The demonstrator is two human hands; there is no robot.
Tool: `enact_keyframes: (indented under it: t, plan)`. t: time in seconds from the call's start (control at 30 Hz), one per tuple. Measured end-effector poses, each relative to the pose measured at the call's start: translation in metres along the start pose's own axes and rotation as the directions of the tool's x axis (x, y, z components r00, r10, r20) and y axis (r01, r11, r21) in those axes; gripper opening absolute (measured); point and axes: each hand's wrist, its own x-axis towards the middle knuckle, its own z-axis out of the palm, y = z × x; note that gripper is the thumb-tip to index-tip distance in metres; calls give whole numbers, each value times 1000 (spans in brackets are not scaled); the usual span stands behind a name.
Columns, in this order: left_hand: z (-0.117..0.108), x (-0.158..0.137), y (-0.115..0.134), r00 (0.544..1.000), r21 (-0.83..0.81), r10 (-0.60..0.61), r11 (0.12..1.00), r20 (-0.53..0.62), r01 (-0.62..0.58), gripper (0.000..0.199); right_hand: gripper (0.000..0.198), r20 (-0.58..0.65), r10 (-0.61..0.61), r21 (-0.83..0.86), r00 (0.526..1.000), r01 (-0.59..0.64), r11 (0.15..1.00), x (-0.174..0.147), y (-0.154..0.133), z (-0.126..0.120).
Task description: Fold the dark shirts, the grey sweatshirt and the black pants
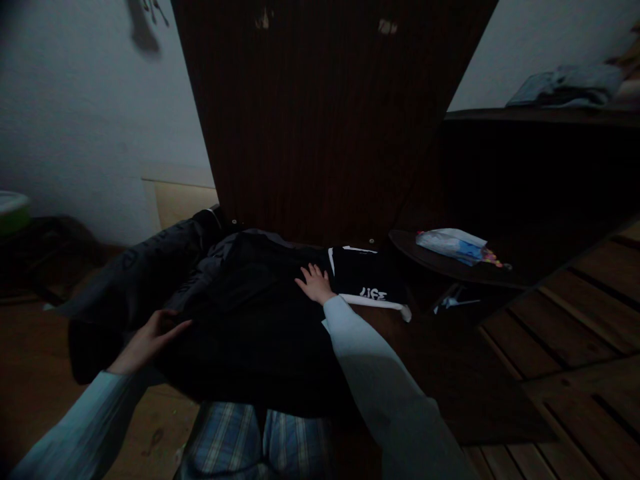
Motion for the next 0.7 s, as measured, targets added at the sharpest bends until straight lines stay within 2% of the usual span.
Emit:
enact_keyframes:
  t: [0.23,0.3,0.4,0.53,0.6,0.7]
  plan:
    - [-1,-7,3,997,56,-25,998,70,21,52,51,46,24,-46,999,-22,999,8,-2,-25]
    - [2,-5,4,999,57,-30,998,39,28,52,43,-26,-3,-29,1000,2,1000,16,-15,-35]
    - [6,0,8,1000,53,-19,998,-24,20,52,26,-181,-95,119,979,117,986,31,-53,-43]
    - [11,6,12,999,64,14,998,-53,-11,53,19,-157,-146,391,977,197,899,53,-116,-34]
    - [14,7,11,998,83,26,996,-51,-22,51,23,-132,-129,473,983,177,863,63,-144,-26]
    - [19,4,7,996,103,46,994,-70,-39,46,37,-87,-39,513,995,78,855,72,-174,-15]
